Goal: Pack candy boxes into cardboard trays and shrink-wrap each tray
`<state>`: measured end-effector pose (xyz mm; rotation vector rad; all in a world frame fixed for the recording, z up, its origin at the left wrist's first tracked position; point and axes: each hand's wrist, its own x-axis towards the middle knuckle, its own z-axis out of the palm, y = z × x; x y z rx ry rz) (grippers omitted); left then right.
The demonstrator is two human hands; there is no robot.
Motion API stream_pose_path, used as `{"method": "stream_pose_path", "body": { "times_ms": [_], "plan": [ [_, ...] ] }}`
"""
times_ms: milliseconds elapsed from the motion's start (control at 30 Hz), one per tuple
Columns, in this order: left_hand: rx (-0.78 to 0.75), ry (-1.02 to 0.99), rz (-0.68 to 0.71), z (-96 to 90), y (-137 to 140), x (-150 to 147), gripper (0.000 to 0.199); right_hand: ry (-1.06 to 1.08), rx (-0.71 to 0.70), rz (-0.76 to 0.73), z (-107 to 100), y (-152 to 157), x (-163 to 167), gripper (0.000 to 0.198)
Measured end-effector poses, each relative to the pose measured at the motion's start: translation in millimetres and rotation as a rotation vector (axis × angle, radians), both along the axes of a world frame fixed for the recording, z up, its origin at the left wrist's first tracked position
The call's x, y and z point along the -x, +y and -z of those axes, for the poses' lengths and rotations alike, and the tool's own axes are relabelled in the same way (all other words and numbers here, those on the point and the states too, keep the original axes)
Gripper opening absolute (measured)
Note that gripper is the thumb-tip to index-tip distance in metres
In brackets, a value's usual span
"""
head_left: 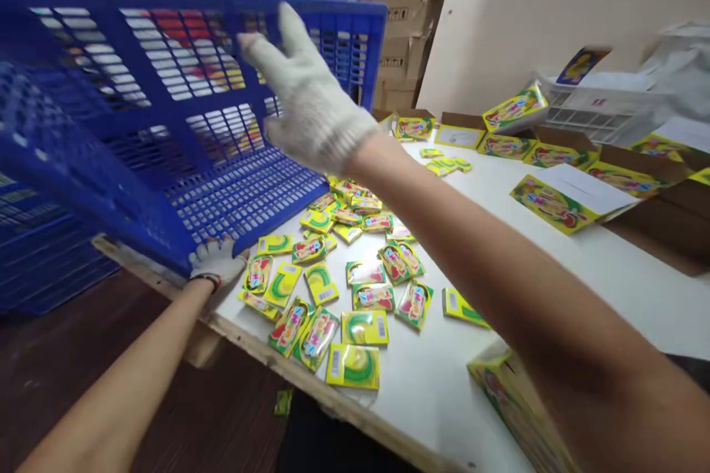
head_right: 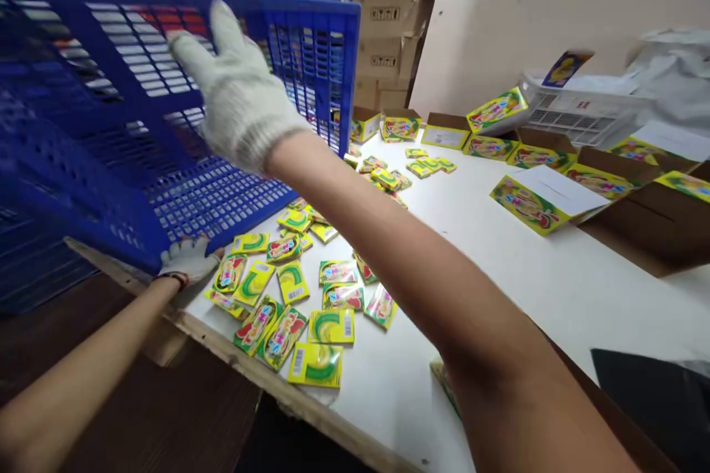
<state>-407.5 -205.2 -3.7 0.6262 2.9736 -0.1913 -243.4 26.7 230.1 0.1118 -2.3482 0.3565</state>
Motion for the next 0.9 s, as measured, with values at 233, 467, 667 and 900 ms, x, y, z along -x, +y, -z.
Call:
{"method": "stream_pose_path", "body": {
  "times_ms": [233, 467, 667, 900],
  "plan": [
    [-0.28, -0.021, 0.175, -26.9, -2.3, -40.9, 0.059, -0.17, 0.459, 0.116, 208.6, -31.9, -189.7, 0.038],
    [-0.405, -0.295, 0.905, -8.6, -2.3, -196.9, 0.028, -0.567, 0.107, 0.037, 276.8, -54.3, -221.4, 0.027],
    [-0.011, -0.235, 1.043, 0.6, 27.4, -250.4, 0.033, -0.783, -0.083, 0.175, 263.7, -53.8, -212.7, 0.015],
    [0.036, -0.244, 1.038, -0.7, 41.4, -255.6, 0.032, -0.83, 0.004, 0.32, 262.6, -55.2, -224.8, 0.015]
  ]
}}
